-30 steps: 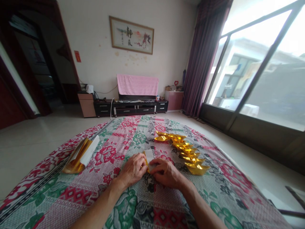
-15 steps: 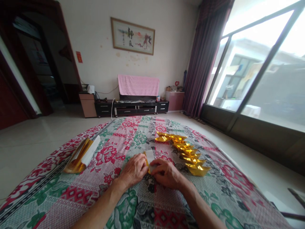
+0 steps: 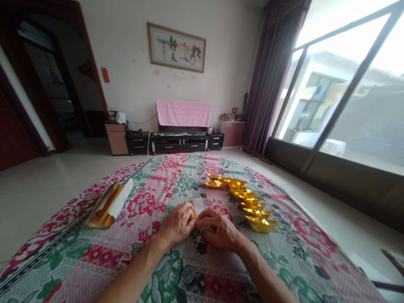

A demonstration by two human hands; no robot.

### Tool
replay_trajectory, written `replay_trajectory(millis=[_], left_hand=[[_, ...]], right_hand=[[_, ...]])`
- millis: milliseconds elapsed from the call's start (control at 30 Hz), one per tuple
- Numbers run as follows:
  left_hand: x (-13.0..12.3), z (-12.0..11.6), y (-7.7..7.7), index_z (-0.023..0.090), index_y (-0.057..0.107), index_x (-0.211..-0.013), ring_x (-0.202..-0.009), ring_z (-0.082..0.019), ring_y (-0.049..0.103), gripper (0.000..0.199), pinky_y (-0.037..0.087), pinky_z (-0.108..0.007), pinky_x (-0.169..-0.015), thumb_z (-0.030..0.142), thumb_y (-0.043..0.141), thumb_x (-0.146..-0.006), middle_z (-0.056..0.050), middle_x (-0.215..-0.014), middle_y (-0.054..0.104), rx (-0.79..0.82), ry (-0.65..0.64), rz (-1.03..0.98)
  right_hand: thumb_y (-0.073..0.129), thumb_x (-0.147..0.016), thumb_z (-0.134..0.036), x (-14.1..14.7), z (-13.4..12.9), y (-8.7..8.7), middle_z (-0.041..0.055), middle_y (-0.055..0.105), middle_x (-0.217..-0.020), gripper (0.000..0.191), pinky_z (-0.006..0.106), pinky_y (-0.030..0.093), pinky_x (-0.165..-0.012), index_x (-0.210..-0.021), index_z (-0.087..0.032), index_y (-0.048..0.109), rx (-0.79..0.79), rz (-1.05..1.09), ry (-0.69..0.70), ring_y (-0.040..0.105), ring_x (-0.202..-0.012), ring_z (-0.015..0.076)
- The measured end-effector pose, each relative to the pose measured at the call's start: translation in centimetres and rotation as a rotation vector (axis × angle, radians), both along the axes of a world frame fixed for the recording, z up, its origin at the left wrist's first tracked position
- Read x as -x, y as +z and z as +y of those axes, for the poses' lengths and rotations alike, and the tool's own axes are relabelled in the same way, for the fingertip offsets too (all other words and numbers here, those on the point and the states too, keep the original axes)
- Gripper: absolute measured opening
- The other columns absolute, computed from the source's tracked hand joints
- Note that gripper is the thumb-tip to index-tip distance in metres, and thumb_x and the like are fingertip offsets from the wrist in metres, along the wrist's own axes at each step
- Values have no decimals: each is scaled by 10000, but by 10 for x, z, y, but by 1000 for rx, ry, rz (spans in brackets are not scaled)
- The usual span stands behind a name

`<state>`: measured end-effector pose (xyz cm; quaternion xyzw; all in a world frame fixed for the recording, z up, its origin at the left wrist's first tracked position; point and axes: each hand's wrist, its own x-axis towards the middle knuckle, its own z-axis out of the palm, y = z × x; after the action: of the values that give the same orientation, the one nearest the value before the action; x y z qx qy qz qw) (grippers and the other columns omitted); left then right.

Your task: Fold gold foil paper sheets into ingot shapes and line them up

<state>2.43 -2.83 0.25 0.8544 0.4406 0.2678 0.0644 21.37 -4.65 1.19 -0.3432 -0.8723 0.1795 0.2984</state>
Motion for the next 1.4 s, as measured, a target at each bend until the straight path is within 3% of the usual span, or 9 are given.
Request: replay_trajectory(millis=[633,1133,1400], left_hand=[[0,4,-5,192,486,-695,-809,-165,524,54,409,-293,-762,179,519,-736,-24,-817,553,44,20,-110],[0,8,-8,190,494,-678,-797,-159,522,63,409,-277,-752,135,503,-706,-21,-795,555,68,31,-155],[8,10,0,192,564,-788,-847,-156,524,154,411,-267,-792,110,456,-716,-22,-847,587,144,-80,-169]], right_hand=[[503,-608,-62,3,-2,0,21,571,-1026,348,290,409,-845,-827,-250,697,-95,-72,-12,538,-921,158],[448,-585,-38,12,-2,0,4,675,-849,308,262,415,-804,-728,-201,668,-112,-27,29,576,-809,134],[462,-615,-55,13,-2,0,6,677,-841,289,242,427,-807,-743,-196,679,-97,-10,21,594,-816,126]])
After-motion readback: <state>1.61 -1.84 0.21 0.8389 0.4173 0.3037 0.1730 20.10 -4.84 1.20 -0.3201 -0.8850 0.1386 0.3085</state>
